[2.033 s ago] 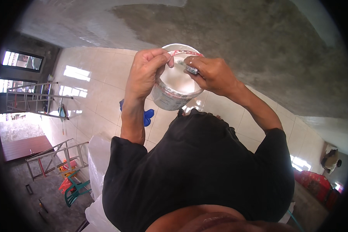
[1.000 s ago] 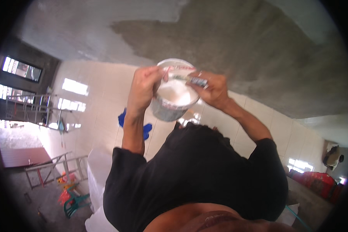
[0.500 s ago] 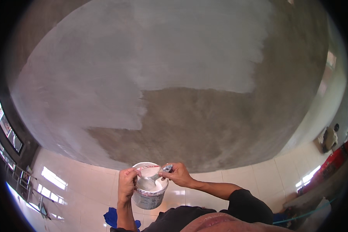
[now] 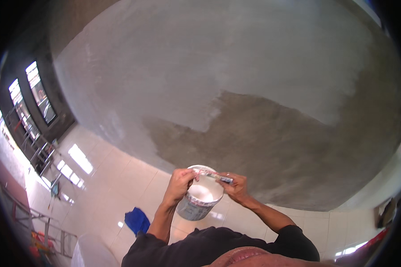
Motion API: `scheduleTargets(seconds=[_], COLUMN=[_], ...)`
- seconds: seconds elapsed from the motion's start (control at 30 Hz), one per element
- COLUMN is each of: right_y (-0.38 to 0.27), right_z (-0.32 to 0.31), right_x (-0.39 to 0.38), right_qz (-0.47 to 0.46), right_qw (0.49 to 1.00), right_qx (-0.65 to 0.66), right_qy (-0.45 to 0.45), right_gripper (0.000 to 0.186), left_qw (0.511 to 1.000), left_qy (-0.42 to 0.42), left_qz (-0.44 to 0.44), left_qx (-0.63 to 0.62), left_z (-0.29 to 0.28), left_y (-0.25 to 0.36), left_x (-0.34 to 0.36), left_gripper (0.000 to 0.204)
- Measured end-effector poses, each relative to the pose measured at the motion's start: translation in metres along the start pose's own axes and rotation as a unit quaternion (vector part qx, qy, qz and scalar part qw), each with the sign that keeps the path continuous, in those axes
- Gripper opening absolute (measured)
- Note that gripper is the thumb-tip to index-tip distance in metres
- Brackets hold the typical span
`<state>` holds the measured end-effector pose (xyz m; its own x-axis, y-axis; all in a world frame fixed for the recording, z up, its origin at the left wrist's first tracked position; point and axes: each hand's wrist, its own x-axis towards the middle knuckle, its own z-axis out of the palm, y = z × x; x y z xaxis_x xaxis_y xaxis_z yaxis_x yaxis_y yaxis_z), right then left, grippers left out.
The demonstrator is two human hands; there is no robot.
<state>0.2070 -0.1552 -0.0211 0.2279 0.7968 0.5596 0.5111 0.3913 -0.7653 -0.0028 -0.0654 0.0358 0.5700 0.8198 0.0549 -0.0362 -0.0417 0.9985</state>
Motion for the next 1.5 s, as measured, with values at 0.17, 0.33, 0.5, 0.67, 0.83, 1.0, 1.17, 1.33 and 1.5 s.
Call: scheduleTargets(seconds=[0.17,0.33,0.5,0.67,0.83,1.0,1.17,1.33,1.5], right_y=[-0.005,-0.020,-0.019,-0.005,-0.012,-0.001,0.010,0.016,-0.005], right_z=[-0.004,-0.011,-0.010,-0.016,-0.017,-0.011,-0.005,-0.004,-0.003], right_x=[-0.003,-0.002,0.002,0.009,0.007,0.005,0.008,0.002,-0.003], right_qz=[-0.080,0.069,0.223,0.247,0.177,0.029,-0.069,-0.170,0.035], right_qw=[0.995,0.995,0.950,0.937,0.969,0.998,0.997,0.975,0.999], right_qx=[-0.060,0.072,0.207,0.238,0.171,0.015,-0.031,-0.140,0.038], right_qy=[0.012,-0.004,-0.069,-0.064,-0.029,-0.051,-0.028,-0.015,-0.018], right_gripper=[0.020,0.013,0.015,0.013,0.016,0.022,0.022,0.023,0.015], left_qw=[1.000,0.999,0.999,0.998,0.997,0.996,0.996,0.993,0.994], left_qy=[0.017,0.026,0.018,0.050,0.059,0.076,0.061,0.071,0.066], left_qz=[0.006,0.020,0.036,0.040,0.033,-0.002,-0.038,-0.058,-0.036], left_qx=[0.002,-0.011,-0.008,0.022,-0.020,-0.051,-0.049,-0.069,-0.074], left_z=[0.000,0.003,0.004,0.006,0.011,0.010,0.007,0.006,0.006], left_y=[0.003,0.000,-0.005,0.003,-0.003,-0.001,0.000,-0.006,-0.011], left_x=[-0.004,-0.002,-0.002,-0.006,-0.004,-0.008,-0.008,-0.001,0.000], left_gripper=[0.028,0.027,0.025,0.024,0.024,0.025,0.024,0.024,0.025])
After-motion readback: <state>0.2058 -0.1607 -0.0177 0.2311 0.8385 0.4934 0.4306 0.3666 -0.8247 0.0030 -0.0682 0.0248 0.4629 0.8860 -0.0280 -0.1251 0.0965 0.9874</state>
